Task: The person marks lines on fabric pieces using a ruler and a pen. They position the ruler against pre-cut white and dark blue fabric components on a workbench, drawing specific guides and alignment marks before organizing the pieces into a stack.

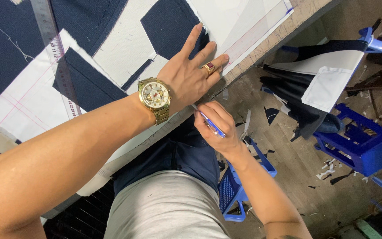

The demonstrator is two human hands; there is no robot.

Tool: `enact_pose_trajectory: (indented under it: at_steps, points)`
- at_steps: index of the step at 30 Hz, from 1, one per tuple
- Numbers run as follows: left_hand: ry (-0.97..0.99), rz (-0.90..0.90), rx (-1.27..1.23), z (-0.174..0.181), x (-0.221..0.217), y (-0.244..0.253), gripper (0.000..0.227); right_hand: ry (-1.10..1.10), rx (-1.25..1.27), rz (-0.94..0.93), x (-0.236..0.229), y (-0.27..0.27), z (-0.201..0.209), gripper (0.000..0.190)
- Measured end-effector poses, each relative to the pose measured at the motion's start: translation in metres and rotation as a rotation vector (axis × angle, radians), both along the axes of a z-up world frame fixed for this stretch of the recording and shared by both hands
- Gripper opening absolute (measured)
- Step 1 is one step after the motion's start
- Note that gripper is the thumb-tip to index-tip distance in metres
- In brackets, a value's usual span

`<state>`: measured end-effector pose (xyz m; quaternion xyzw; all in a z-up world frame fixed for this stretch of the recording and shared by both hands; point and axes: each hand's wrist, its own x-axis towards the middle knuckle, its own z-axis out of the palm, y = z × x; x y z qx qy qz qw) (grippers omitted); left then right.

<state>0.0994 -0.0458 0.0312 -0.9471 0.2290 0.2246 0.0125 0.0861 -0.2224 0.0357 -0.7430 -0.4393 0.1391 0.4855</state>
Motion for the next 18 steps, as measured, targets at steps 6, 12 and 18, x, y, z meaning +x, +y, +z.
enact_pose_trajectory:
  at_steps: [6, 12, 18]
  points:
    - [0.025, 0.009, -0.019, 0.001, 0.001, 0.000, 0.056, 0.014, -0.039, -0.026, -0.004, -0.003, -0.005, 0.005]
    - [0.059, -0.007, 0.038, 0.009, 0.003, -0.001, 0.066, 0.030, -0.040, 0.038, 0.001, -0.004, -0.004, 0.007]
    - [-0.010, 0.017, -0.009, 0.001, -0.001, 0.000, 0.068, -0.015, -0.162, -0.269, 0.042, -0.019, -0.023, 0.019]
